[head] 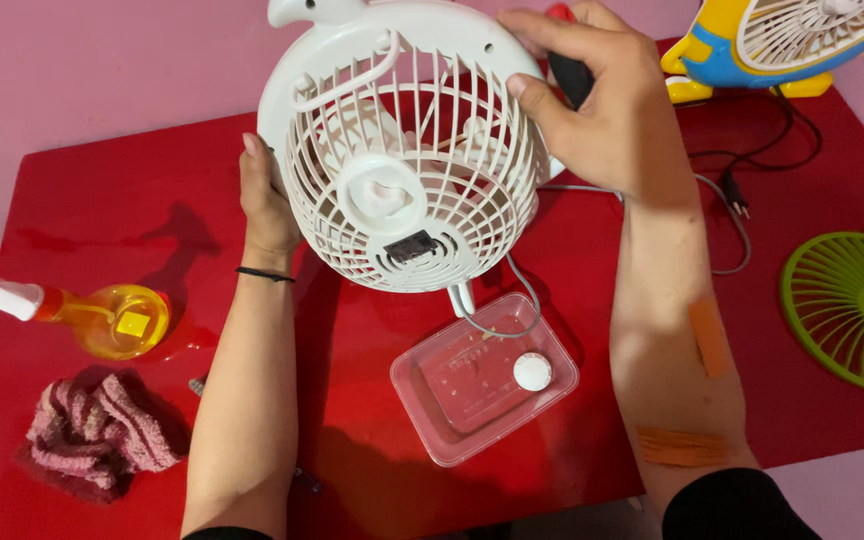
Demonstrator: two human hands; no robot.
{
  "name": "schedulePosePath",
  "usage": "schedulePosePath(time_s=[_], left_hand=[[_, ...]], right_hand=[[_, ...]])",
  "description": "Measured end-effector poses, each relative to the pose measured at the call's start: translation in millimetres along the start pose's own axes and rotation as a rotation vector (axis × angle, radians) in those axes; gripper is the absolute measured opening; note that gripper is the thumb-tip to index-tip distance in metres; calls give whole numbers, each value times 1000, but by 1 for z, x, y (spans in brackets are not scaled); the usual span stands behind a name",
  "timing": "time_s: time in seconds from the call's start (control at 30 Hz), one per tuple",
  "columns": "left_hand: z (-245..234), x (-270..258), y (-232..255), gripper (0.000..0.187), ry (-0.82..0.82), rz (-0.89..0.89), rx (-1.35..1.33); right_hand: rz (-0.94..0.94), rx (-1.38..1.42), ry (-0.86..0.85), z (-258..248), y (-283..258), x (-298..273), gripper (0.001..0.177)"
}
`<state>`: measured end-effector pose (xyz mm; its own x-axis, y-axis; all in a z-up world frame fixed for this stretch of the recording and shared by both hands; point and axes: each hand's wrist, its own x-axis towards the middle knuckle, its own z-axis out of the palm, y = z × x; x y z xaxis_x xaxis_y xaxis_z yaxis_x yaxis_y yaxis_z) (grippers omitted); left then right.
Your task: The person uses a screwdriver to remove screws from the front grille of a small white desk fan. They then separate the grille from the fan body, exposing the blades, and continue to remove additional screws from the rear housing.
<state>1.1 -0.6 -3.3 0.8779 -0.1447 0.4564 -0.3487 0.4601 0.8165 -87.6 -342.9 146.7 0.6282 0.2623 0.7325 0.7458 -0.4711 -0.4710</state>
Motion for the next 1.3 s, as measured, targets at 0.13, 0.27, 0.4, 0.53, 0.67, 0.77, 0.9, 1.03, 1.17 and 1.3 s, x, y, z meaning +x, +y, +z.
schedulePosePath(time_s=[0.13,0.27,0.4,0.53,0.67,0.77,0.9,1.03,1.17,1.3], left_hand=[[8,-4,12,80,54,-16,164],[31,-1,22,82,-177,149,261],[49,-1,35,82,-168,73,253],[58,-2,60,69,-294,13,294],[69,-6,83,50,-359,-61,410],[81,-7,89,43,-367,-13,487],[92,-6,96,37,-298,-13,623],[98,-7,104,33,-257,34,738],[110,-8,100,29,-194,27,625],[115,-10,90,27,-127,-44,567]], right_hand=[[218,-27,-22,4,0,3,38],[131,-61,7,20,5,4,38],[-53,-147,44,29,6,3,57],[-26,-128,57,30,-1,2,65],[25,-84,26,33,-13,4,48],[-14,-130,5,33,-20,6,33],[-131,-103,-61,31,-27,6,26],[-192,-220,-112,32,-25,7,65],[-201,-296,-99,35,-20,7,75],[-231,-330,-94,34,-15,5,76]])
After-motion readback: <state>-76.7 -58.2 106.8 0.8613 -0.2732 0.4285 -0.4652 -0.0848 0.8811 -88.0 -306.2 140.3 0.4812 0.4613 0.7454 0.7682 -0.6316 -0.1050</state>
